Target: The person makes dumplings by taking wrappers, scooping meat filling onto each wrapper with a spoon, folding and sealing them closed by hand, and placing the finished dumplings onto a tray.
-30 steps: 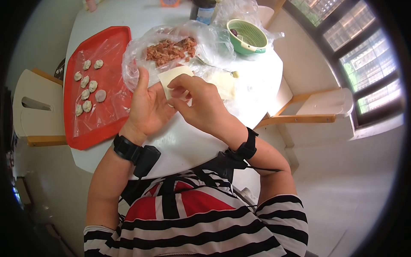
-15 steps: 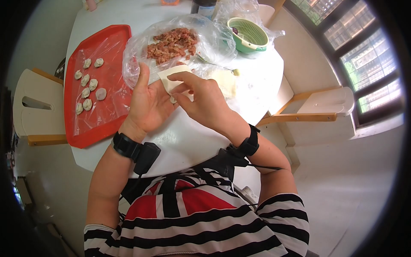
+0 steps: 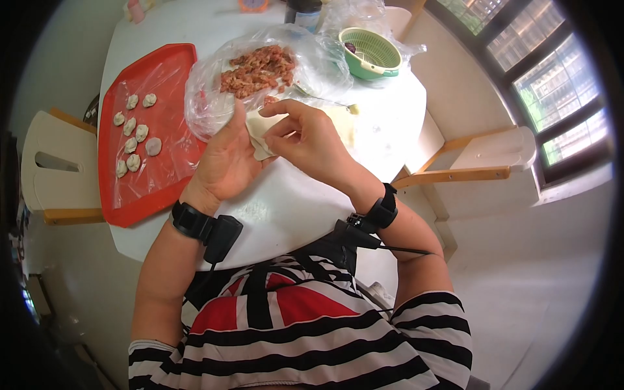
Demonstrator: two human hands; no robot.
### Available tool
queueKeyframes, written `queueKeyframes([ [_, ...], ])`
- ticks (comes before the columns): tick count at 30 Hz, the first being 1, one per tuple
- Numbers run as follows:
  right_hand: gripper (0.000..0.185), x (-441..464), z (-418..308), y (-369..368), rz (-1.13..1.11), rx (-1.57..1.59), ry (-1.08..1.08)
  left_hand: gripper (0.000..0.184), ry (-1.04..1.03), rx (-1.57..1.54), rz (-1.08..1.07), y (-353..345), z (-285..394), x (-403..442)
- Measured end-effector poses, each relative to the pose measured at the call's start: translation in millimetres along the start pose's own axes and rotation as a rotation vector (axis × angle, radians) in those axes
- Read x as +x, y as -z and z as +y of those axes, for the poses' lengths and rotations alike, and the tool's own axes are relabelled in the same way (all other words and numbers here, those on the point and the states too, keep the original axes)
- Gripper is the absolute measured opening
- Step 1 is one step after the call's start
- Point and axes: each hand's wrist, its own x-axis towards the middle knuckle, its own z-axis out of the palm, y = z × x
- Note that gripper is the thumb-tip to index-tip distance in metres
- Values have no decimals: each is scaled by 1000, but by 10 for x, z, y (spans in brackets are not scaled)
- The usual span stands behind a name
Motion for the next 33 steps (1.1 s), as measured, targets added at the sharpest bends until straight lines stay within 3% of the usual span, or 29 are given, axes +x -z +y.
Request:
queueKeyframes([
  [3, 37, 7, 2, 55, -20, 177, -60, 44, -1, 188, 96, 26, -11, -8],
  [5, 37, 4, 22, 108, -7, 274, -89, 42, -4, 183, 71, 98, -30, 19],
  [7, 35, -7, 38, 186, 1, 613, -142, 39, -5, 177, 43, 100, -17, 36],
  [10, 34, -27, 27, 343, 60, 757, -188, 41, 4, 213, 5, 59, -8, 21],
  [12, 33, -63, 58, 458, 74, 784, -188, 44, 25, 131, 130, 56, -13, 0],
  [16, 29, -174, 202, 761, 192, 721, -208, 44, -25, 127, 179, 111, 25, 17],
  [18, 28, -229, 344, 901, 235, 379, -259, 45, -148, 100, 210, 176, 68, 39],
  [20, 22, -285, 405, 978, 282, 279, -252, 45, -157, 81, 222, 221, 143, 20],
  [22, 18, -338, 412, 1069, 175, -67, -349, 45, -219, 44, 225, 157, 228, -9],
  [24, 16, -353, 433, 1121, 148, -116, -346, 44, -248, 20, 275, 148, 286, -25],
  [27, 17, -295, 462, 1165, 276, -561, -168, 42, -224, -21, 119, 123, 336, -51],
  [30, 16, -172, 458, 1107, 322, -759, -65, 41, -249, 18, 266, 136, 310, -27],
  [33, 20, -46, 651, 1084, 310, -880, -109, 40, -206, 238, 378, 253, 222, -25],
])
